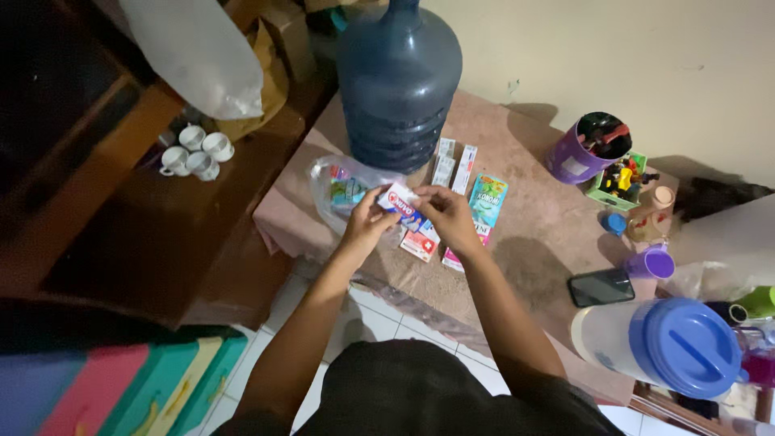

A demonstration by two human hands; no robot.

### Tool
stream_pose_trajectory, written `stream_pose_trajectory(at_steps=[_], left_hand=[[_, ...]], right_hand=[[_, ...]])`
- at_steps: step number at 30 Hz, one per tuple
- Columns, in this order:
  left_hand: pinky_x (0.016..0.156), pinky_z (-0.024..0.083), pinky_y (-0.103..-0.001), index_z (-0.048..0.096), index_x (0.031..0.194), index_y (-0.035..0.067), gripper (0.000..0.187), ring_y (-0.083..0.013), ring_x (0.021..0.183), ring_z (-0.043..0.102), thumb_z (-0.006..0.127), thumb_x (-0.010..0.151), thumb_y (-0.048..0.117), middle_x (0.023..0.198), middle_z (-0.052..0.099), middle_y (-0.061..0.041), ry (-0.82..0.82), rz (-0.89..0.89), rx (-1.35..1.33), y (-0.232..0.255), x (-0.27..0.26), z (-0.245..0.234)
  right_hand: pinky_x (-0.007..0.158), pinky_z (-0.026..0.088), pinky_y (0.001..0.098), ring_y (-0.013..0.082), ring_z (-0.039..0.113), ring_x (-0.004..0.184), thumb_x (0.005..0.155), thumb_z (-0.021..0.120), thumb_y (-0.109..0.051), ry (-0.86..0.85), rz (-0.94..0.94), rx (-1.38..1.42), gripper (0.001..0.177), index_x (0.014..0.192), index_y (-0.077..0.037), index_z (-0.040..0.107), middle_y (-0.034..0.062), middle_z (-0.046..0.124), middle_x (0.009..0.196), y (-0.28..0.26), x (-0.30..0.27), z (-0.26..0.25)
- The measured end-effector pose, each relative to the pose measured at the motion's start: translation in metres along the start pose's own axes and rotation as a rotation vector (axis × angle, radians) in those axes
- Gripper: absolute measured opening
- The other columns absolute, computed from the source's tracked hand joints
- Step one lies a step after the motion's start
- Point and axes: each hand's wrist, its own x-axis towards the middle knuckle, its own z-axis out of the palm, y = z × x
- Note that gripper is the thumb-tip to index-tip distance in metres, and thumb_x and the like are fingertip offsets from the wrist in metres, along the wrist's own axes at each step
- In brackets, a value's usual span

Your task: The person organizes various toiletries by hand, removing soap bars and detergent packets from a plastic bag and placing them onto a table next to a water jug.

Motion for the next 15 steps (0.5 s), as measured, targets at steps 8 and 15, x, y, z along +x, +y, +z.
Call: stream_pose_trajectory(at_steps=[8, 15], left_hand=[[0.075, 0.06, -0.03, 0.049, 0.135, 0.004, 0.052, -0.0169, 0.094, 0.07, 0.072, 0.089, 0.001, 0.114, 0.068, -0.01, 0.139, -0.011, -0.04, 0.009, -0.013, 0.012], [0.08, 0.06, -0.029, 0.049, 0.134, 0.002, 0.049, -0.0148, 0.098, 0.069, 0.074, 0.092, 0.009, 0.117, 0.069, -0.011, 0.088, 0.008, 0.045, -0.008, -0.007, 0.017]], right_hand=[[0.076, 0.053, 0.0309, 0.0153, 0.066, 0.093, 0.079, 0.087, -0.013, 0.001, -0.211, -0.347, 0.061, 0.133, -0.002, 0.061, 0.008, 0.069, 0.109, -0.042, -0.032, 0.003], [0.081, 0.053, 0.0332, 0.0193, 0.063, 0.092, 0.075, 0.09, -0.012, 0.038, -0.249, -0.491, 0.064, 0.134, -0.004, 0.066, 0.0098, 0.064, 0.105, -0.05, -0.042, -0.007]])
